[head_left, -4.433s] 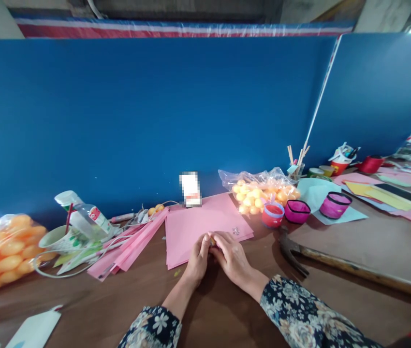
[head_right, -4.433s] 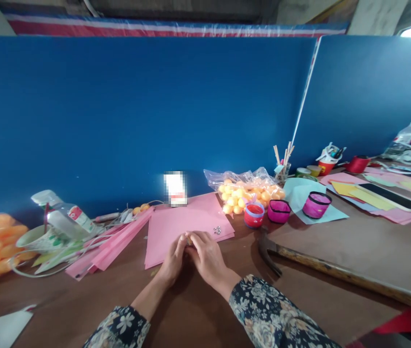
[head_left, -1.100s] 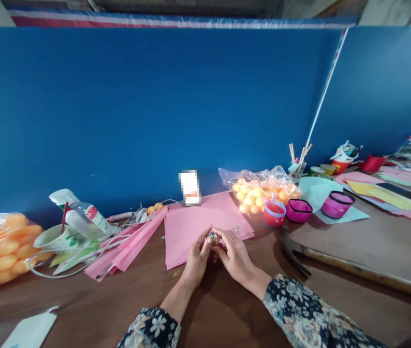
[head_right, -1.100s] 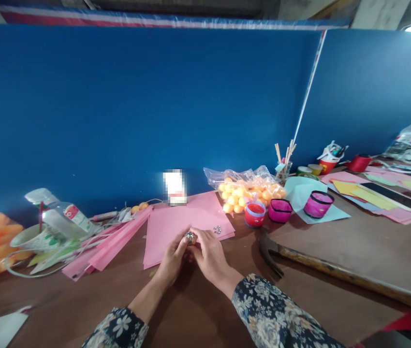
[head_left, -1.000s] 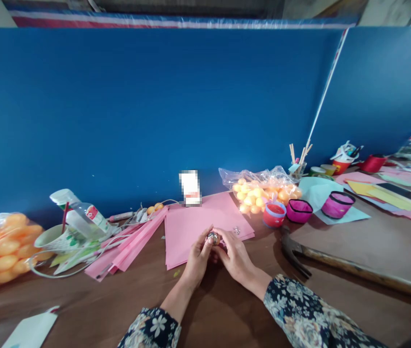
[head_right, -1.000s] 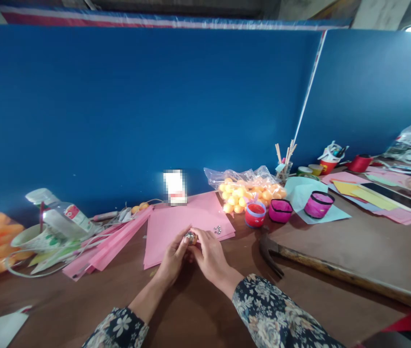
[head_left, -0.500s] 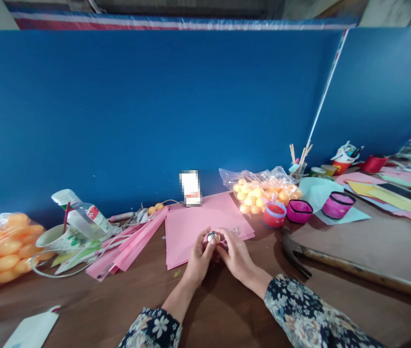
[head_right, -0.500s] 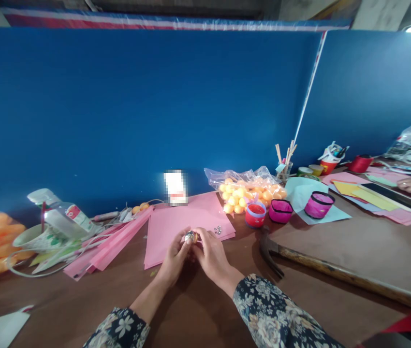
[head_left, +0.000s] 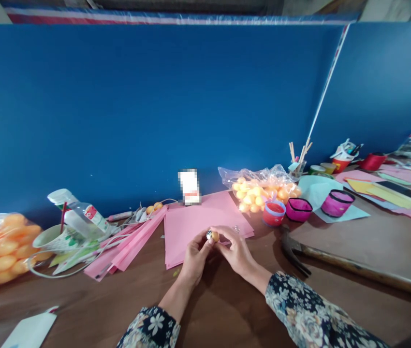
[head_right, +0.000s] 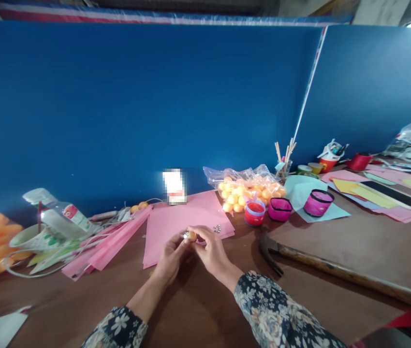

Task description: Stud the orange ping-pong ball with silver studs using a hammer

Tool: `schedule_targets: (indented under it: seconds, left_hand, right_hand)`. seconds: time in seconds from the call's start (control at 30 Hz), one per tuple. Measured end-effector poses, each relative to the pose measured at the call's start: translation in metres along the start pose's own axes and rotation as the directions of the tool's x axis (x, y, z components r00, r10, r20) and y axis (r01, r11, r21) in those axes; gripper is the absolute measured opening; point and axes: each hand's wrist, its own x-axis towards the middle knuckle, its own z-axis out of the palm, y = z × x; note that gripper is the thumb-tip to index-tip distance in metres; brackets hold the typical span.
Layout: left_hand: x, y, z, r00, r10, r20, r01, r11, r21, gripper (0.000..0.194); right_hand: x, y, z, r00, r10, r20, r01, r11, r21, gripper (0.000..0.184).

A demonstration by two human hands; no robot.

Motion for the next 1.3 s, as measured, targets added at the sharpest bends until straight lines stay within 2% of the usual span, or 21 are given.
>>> schedule_targets:
  seconds: [0.23, 0.3, 0.37, 0.43, 0.53, 0.67, 0.77, 0.83, 0.93, 1.1, 1.3]
  left_hand:
    - [-0.001, 0.005, 0.005, 0.999, -0.034, 0.038, 0.039, 0.991, -0.13, 0.038]
    - [-0.001, 0.004, 0.004, 0.998, -0.058, 0.022, 0.061, 0.987, -0.151, 0.038]
    - [0.001, 0.002, 0.002, 0.997, -0.075, -0.03, 0.069, 0.985, -0.158, 0.038]
    - [0.002, -0.001, 0.0, 0.995, -0.082, -0.059, 0.071, 0.983, -0.167, 0.036]
    - [0.003, -0.002, -0.001, 0.994, -0.085, -0.063, 0.073, 0.982, -0.176, 0.035]
    - [0.003, 0.001, -0.001, 0.994, -0.087, -0.067, 0.075, 0.984, -0.163, 0.037]
    - [0.003, 0.001, -0.001, 0.993, -0.1, -0.062, 0.09, 0.985, -0.146, 0.036]
    - [0.004, 0.0, -0.001, 0.993, -0.104, -0.058, 0.097, 0.989, -0.114, 0.036]
    - [0.004, -0.002, -0.002, 0.994, -0.1, -0.048, 0.096, 0.993, -0.066, 0.037]
    - [0.004, -0.004, -0.003, 0.994, -0.091, -0.064, 0.09, 0.996, -0.029, 0.039]
    - [0.004, -0.005, -0.003, 0.995, -0.086, -0.046, 0.085, 0.996, -0.011, 0.038]
  right_hand:
    - [0.002, 0.0, -0.003, 0.994, 0.105, 0.027, -0.105, 0.994, 0.017, 0.037]
    - [0.0, -0.008, -0.011, 0.993, 0.106, 0.043, -0.105, 0.994, -0.024, 0.039]
    - [-0.005, -0.018, -0.03, 0.996, 0.089, 0.031, -0.083, 0.986, -0.143, 0.042]
    - [-0.012, -0.026, -0.061, 0.999, 0.029, 0.023, -0.019, 0.928, -0.371, 0.04]
    - [-0.03, -0.026, -0.126, 0.999, -0.005, 0.044, 0.033, 0.737, -0.676, 0.04]
    - [-0.063, -0.003, -0.215, 0.995, 0.103, 0.018, -0.026, 0.404, -0.915, 0.043]
    - [-0.086, 0.015, -0.249, 0.973, 0.228, 0.019, -0.042, 0.261, -0.964, 0.048]
    - [-0.097, 0.022, -0.252, 0.958, 0.279, 0.07, -0.01, 0.277, -0.961, 0.046]
    - [-0.104, 0.025, -0.241, 0.943, 0.296, 0.152, 0.052, 0.32, -0.946, 0.041]
    - [-0.102, 0.028, -0.231, 0.954, 0.269, 0.134, 0.066, 0.248, -0.966, 0.034]
    - [-0.099, 0.02, -0.218, 0.943, 0.272, 0.19, 0.127, 0.232, -0.964, 0.024]
